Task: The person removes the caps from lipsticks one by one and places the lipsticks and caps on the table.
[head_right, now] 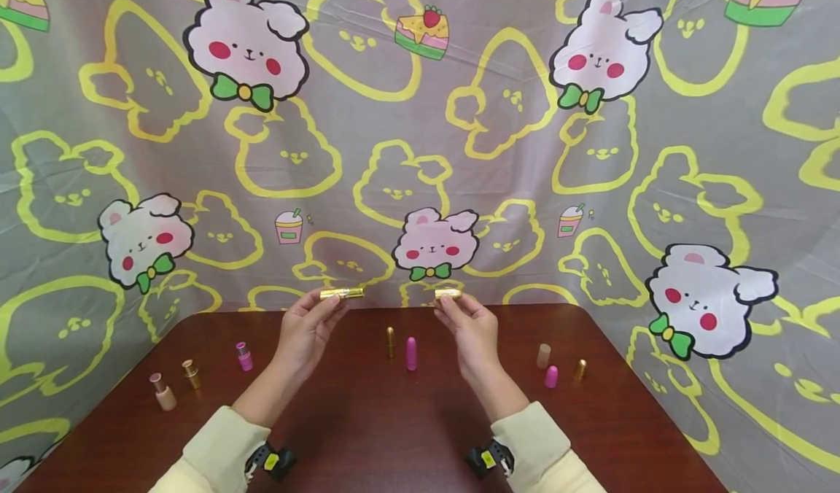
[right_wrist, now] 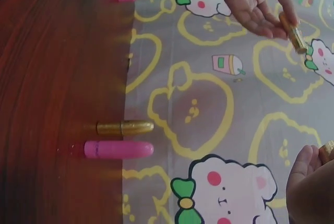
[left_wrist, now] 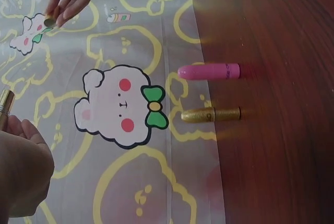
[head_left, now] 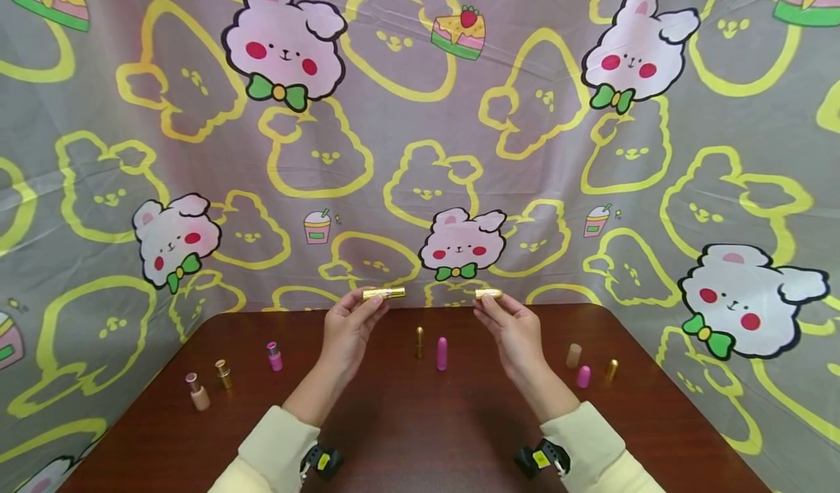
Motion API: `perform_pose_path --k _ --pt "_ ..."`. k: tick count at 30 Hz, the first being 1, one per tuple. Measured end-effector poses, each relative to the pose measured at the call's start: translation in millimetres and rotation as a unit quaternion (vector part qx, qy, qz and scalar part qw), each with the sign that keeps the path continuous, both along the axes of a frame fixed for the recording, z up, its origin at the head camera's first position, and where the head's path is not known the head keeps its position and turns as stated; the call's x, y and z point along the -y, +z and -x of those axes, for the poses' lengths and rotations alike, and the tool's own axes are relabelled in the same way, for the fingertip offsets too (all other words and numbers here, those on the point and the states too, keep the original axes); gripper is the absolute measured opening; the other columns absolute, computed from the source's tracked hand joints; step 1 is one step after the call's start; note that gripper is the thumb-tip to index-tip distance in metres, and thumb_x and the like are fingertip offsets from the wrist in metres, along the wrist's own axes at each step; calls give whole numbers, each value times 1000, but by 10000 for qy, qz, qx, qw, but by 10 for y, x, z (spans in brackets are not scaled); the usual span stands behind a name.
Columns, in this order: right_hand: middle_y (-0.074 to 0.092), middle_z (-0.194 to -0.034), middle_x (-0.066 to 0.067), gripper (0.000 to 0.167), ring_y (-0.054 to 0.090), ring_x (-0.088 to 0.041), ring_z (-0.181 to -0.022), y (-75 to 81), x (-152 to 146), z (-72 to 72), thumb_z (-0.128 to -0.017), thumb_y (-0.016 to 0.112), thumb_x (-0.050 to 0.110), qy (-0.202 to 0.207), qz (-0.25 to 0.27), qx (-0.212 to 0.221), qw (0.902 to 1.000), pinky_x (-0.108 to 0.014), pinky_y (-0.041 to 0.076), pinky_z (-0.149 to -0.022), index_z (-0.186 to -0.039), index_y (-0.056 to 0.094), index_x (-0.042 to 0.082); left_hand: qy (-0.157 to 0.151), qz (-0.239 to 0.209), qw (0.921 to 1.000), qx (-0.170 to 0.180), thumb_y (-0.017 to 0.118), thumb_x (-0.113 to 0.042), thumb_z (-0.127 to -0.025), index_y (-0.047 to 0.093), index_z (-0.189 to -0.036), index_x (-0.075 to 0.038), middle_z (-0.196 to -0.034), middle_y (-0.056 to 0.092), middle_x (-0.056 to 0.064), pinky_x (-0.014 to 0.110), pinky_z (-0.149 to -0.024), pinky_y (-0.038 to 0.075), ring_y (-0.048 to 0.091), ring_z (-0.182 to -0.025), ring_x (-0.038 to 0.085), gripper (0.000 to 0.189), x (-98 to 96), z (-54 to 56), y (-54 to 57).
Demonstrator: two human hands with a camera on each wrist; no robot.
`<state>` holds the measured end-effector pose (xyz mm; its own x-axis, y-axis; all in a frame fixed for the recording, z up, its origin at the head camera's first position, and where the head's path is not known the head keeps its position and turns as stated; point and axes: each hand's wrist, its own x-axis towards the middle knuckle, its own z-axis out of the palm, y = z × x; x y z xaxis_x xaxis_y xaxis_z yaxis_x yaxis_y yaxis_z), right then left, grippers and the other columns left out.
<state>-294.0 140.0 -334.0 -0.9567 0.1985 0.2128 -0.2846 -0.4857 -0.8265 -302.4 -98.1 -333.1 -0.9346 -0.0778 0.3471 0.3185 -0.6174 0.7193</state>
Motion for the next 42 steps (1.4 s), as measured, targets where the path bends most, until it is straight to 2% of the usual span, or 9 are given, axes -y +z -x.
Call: perform_pose_path --k 7,12,14,16,23,27,34,40,42 --pt "70 -90 -5 13 70 -18 -84 -43 -135 -16 -92 61 -4 -18 58 99 9999 -34 53 -84 -104 68 -4 42 -16 10000 -16 54 13 -91 63 -88 -5 -84 68 5 36 -85 54 69 -78 16 20 122 -32 -18" --pt "70 -90 -5 19 70 -18 -86 -62 -246 -31 -93 61 -3 -70 -56 144 9999 -36 52 -87 -111 64 -8 71 181 9998 -20 52 10 -92 63 -89 -7 -85 68 5 34 -84 54 69 -81 17 21 223 -44 -56" --pt "70 -90 -5 18 70 -19 -87 -77 -294 -33 -92 62 -2 -103 -97 116 9998 -36 52 -87 -109 65 -6 90 251 9996 -6 52 10 -92 63 -89 -7 -86 67 5 35 -86 53 69 -81 17 21 265 -45 -75" --pt "70 -90 -6 12 70 -19 -86 -92 -340 -31 -92 62 -3 -115 -100 69 9999 -35 52 -86 -101 69 -1 131 310 9994 -4 52 10 -92 63 -89 -7 -86 67 5 35 -86 53 69 -81 17 20 308 -44 -91" --pt "71 -87 -3 13 70 -16 -85 -118 -491 -58 -91 62 -4 -181 -327 78 9993 -33 53 -84 -102 69 0 270 480 9984 -152 53 10 -92 61 -93 -4 -86 67 5 33 -83 54 69 -81 16 15 477 -53 -140" --pt "71 -86 -2 14 70 -16 -84 -120 -578 -83 -91 64 -3 -251 -463 114 9985 -32 54 -83 -90 71 9 380 626 9971 -185 55 10 -92 64 -99 -1 -89 67 5 33 -83 54 69 -81 17 16 579 -65 -157" --pt "71 -85 -2 15 70 -14 -81 -142 -728 -98 -90 65 -4 -289 -689 41 9972 -31 54 -83 -89 71 9 515 792 9955 29 59 9 -91 71 -106 -2 -102 69 7 30 -83 54 69 -84 16 22 760 -86 -166" --pt "71 -86 0 11 70 -13 -82 -162 -872 -131 -90 67 1 -356 -1113 101 9931 -29 54 -81 -91 72 11 680 976 9928 143 61 9 -90 73 -105 -1 -101 71 6 30 -83 54 69 -83 15 21 913 -113 -168" --pt "71 -85 2 9 70 -12 -82 -165 -926 -147 -90 69 5 -409 -1318 234 9902 -22 55 -74 -91 72 13 750 1086 9911 168 62 8 -90 73 -104 -1 -98 71 5 29 -82 54 70 -83 15 20 962 -125 -175"
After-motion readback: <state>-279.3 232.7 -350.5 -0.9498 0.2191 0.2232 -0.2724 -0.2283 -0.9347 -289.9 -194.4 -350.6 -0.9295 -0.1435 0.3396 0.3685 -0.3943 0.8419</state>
